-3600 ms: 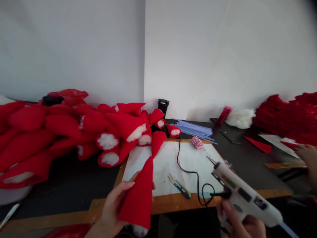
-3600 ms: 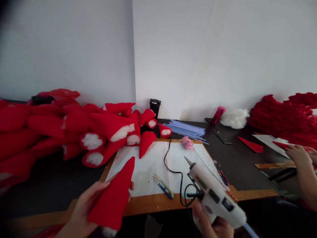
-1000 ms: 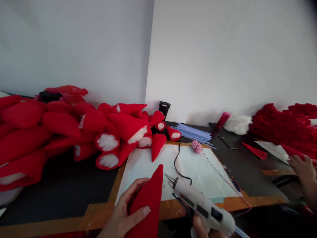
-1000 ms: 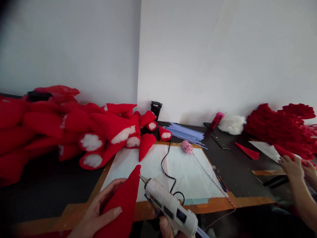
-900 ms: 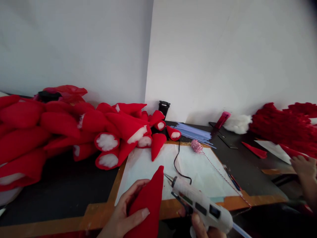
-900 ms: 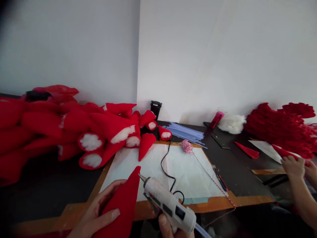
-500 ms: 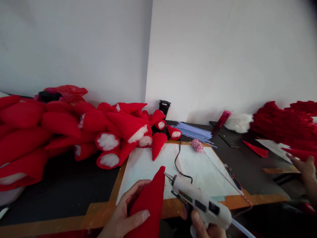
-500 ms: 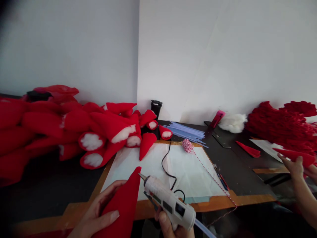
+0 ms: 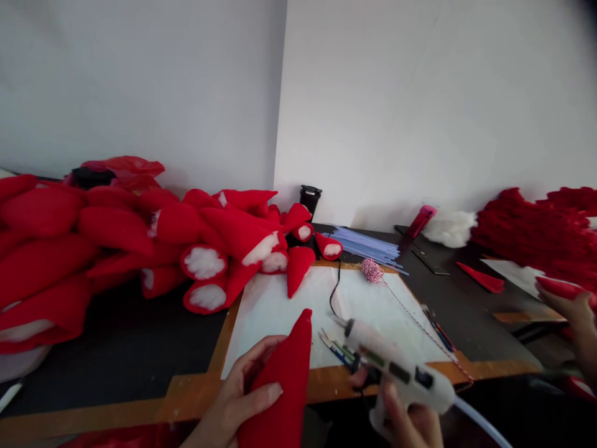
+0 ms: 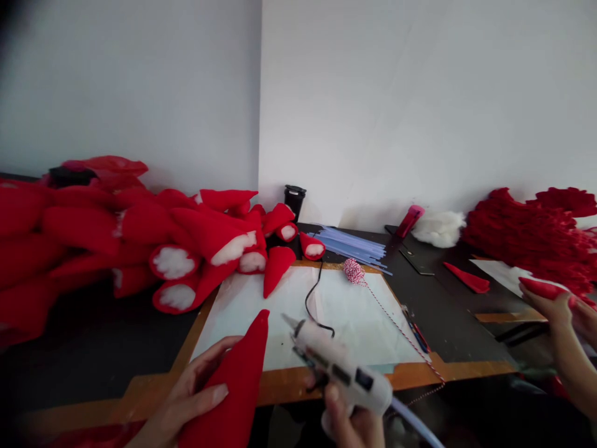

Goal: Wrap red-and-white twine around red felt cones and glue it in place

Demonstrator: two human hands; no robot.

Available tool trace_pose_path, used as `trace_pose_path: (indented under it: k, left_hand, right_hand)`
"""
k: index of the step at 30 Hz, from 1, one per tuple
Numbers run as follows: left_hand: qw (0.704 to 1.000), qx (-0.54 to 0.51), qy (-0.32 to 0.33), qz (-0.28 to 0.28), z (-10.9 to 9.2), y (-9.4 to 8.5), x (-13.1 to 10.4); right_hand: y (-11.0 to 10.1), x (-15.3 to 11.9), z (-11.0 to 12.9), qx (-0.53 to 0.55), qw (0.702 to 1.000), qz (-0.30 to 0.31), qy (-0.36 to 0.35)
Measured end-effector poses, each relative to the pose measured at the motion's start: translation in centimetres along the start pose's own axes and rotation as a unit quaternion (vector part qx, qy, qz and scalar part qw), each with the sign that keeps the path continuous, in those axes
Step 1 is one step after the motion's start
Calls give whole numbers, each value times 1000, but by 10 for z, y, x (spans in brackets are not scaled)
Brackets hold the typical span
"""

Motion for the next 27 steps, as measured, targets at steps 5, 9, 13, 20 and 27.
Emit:
trace_pose_path:
  k: [5,9,13,20,27]
  left_hand:
    - [998,-51,-32,35,-4,-9,4]
    - [999,-39,12,-9,-8,-30,2]
    - [998,-15,26,-50,-14,-48,-4]
    - [995,-41,23,-85,-29,-44,-10]
    - [995,-35,-4,-94,-22,-48,-9]
  right_hand:
    - [-55,66,-27,-154,978,43,134]
    - [-80,94,-33,-438,895,11,82]
    - [-52,47,-13,-512,839,-146,-115]
    - [73,-98,-92,-303,840,447,60]
    - [91,-112,-145,-239,810,525,103]
Point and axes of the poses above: each hand's wrist, its own x-axis towards the middle knuckle, its own y-axis out of the palm, z = x × y, the point moved 2 cm from there along x, towards the middle knuckle, and after that the axes turned 10 degrees about x, right-handed, at the moved point
